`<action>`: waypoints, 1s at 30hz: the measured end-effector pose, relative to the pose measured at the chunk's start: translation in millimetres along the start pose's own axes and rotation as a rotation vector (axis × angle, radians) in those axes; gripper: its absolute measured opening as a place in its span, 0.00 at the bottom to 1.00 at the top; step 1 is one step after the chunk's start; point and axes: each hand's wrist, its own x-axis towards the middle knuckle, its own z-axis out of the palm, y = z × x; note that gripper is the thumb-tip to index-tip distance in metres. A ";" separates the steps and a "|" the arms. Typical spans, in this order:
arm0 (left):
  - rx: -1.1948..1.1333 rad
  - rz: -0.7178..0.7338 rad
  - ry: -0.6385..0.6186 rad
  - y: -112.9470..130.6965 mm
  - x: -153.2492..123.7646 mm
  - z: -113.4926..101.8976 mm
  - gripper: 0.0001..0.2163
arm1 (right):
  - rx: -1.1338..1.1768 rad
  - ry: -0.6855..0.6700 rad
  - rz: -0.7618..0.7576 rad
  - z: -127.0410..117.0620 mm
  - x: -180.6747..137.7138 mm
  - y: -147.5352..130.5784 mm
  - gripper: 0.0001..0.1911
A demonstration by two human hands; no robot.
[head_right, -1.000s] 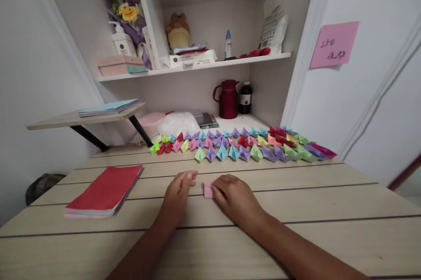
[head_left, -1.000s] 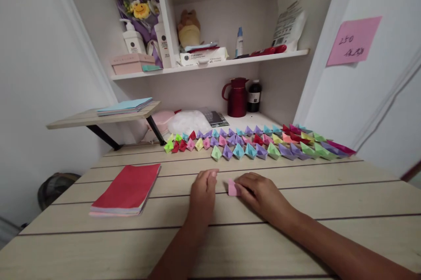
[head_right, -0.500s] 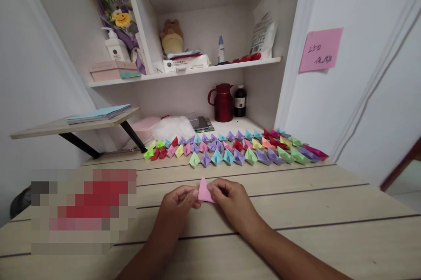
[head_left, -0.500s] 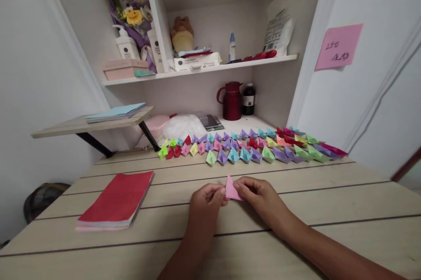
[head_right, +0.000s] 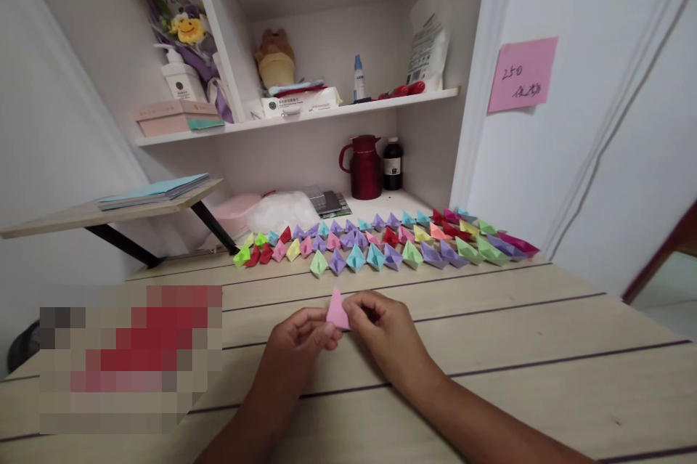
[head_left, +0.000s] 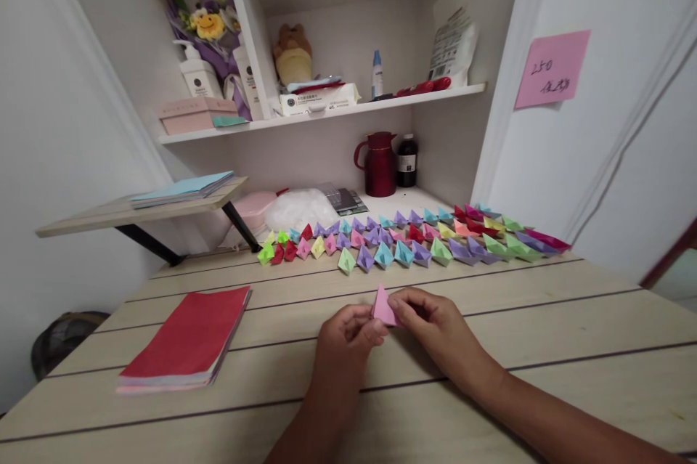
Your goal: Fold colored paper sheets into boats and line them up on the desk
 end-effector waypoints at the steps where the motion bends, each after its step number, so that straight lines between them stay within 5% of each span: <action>1: -0.011 -0.017 0.033 0.3 0.4 0.4 0.10 | -0.005 -0.006 -0.008 0.1 -0.9 -0.4 0.16; 5: -0.050 -0.027 0.080 1.7 1.2 -1.6 0.09 | 0.031 -0.052 0.001 -1.4 -4.3 -4.3 0.15; 11: -0.184 -0.039 -0.072 0.5 -0.9 -4.4 0.12 | 0.289 -0.215 -0.032 -9.0 -7.1 -19.2 0.20; 17: -0.340 -0.085 -0.242 0.8 -4.0 -0.3 0.13 | 0.522 -0.349 -0.034 -13.8 -10.7 -28.8 0.13; 30: -0.310 -0.093 -0.257 5.6 -7.6 -1.6 0.14 | 0.507 -0.386 -0.058 -18.6 -7.8 -28.2 0.13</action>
